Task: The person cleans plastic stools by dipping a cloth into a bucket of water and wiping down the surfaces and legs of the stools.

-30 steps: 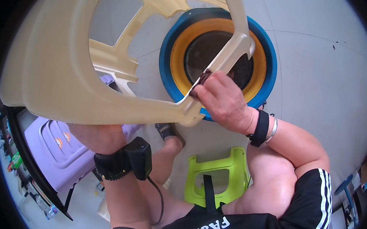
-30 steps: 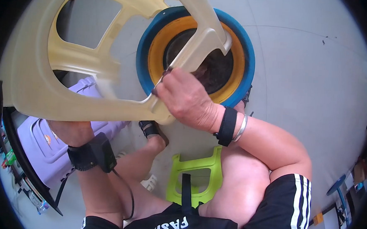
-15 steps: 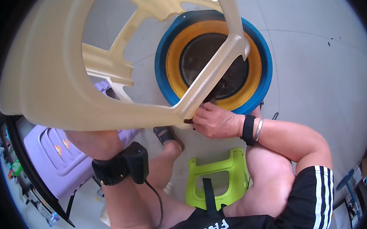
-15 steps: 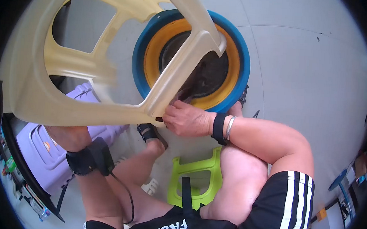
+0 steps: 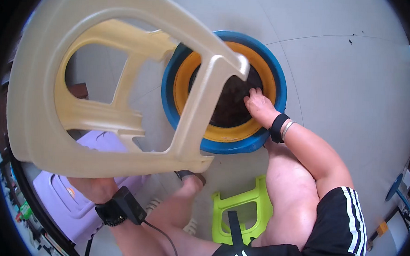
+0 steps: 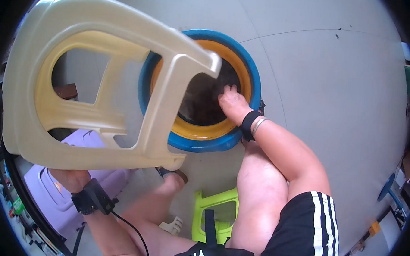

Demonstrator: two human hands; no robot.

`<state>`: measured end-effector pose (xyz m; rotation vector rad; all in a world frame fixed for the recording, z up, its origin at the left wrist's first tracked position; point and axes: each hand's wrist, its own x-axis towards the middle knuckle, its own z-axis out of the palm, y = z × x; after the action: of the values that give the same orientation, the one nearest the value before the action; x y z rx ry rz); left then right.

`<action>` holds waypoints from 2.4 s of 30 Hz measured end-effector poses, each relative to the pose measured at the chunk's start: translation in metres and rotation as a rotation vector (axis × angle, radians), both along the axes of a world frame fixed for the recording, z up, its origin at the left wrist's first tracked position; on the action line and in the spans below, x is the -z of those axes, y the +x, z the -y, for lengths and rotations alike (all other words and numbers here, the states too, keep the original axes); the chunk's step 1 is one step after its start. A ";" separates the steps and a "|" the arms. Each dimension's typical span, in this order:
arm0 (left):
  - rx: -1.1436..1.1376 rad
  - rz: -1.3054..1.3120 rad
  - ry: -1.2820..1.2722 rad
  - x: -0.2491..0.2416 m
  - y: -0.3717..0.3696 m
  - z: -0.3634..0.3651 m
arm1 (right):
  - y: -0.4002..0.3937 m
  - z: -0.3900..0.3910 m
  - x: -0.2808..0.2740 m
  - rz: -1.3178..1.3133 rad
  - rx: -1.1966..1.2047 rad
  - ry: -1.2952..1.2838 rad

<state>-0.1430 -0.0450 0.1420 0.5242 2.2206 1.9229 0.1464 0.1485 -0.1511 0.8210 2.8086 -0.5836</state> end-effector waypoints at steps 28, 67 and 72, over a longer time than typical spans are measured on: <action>-0.023 -0.071 0.159 0.034 0.016 0.015 | -0.062 -0.036 0.000 -0.574 0.297 -0.053; 0.106 -1.242 -0.807 0.019 -0.001 0.029 | -0.018 -0.047 -0.039 0.024 0.214 -0.420; 0.160 -1.408 -0.902 -0.005 0.018 -0.005 | -0.033 -0.118 -0.141 -0.869 0.662 -1.105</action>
<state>-0.1247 -0.0402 0.1471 2.1097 3.0874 0.0681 0.1137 0.2666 -0.0105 1.3370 1.9348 -2.7421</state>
